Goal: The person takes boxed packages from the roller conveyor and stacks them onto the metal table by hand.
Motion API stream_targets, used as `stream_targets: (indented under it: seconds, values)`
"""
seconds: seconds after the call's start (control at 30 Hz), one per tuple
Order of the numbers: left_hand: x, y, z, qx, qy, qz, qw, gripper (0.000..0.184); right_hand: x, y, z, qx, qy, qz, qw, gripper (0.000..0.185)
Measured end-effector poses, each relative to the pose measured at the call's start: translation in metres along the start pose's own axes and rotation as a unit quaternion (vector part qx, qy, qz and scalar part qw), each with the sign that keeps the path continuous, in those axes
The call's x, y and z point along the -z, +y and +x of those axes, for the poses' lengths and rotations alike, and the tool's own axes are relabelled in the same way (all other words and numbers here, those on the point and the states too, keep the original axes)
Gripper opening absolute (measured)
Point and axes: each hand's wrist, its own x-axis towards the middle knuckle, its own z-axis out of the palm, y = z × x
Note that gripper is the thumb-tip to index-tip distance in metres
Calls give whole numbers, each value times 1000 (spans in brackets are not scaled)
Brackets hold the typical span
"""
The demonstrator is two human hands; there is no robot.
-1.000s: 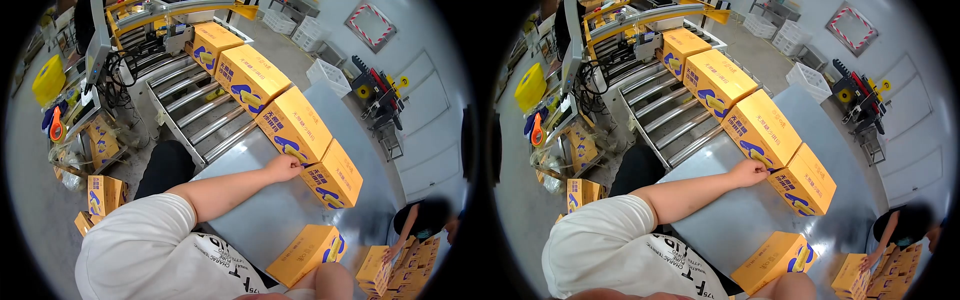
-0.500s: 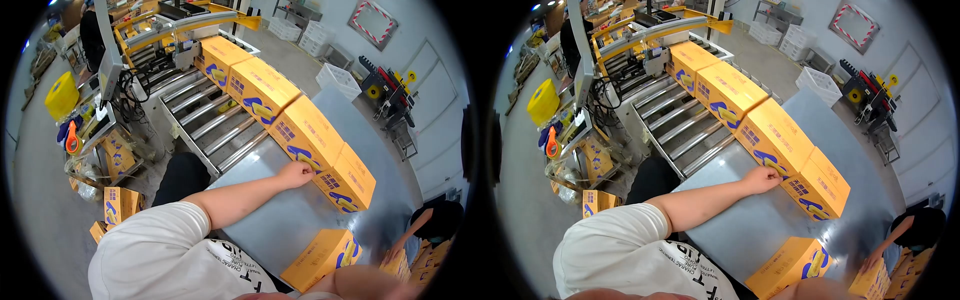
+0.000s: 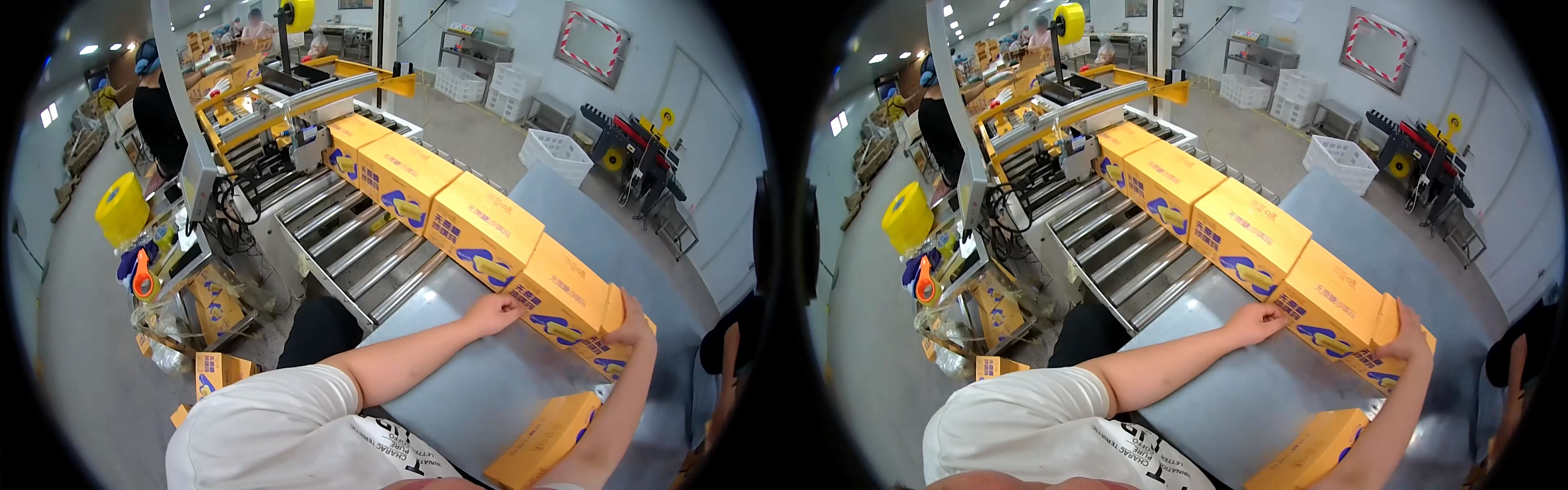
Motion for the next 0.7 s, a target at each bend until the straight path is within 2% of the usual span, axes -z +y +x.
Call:
stream_targets:
  seconds: [0.07, 0.1, 0.13, 0.23, 0.33, 0.4, 0.43, 0.47, 0.5, 0.53, 0.6, 0.7]
  values:
    - [2, 3, 0, 14, -10, 9, 1000, 25, 2, 16, -18, -39, 68, 3, 997, 130]
    - [1, 2, -1, 22, -18, 15, 999, 24, 0, 27, -22, -114, 133, -37, 984, 123]
    - [0, -1, 1, 23, -15, 9, 1000, 24, 0, 36, -26, -189, 197, -78, 959, 115]
    - [-3, -2, 1, 33, -15, -19, 999, 24, -3, 45, -42, -285, 303, -267, 869, 103]
    - [-1, 5, -1, 51, -26, -38, 998, 24, -6, 74, -6, -315, 358, -161, 864, 87]
    - [-1, 9, -2, 50, -32, -29, 998, 25, -7, 63, 19, -200, 326, -115, 917, 69]
    - [0, 10, -2, 52, -32, -23, 998, 25, -29, 68, 48, -67, 415, -39, 906, 64]
    - [0, 9, -2, 55, -32, -16, 998, 25, 3, -9, 13, -61, 237, 55, 968, 68]
    - [0, 8, -1, 59, -33, -11, 998, 25, -13, -21, 21, 18, 208, 117, 971, 79]
    - [1, 8, -1, 53, -28, -12, 998, 25, -7, -58, 3, 69, 142, 36, 987, 95]
    - [1, 5, 0, 43, -20, -14, 999, 25, -21, -82, 7, 189, 92, 23, 977, 108]
    - [-3, -19, 9, 15, 20, -54, 998, 23, -27, -97, 12, 248, 104, 40, 962, 110]
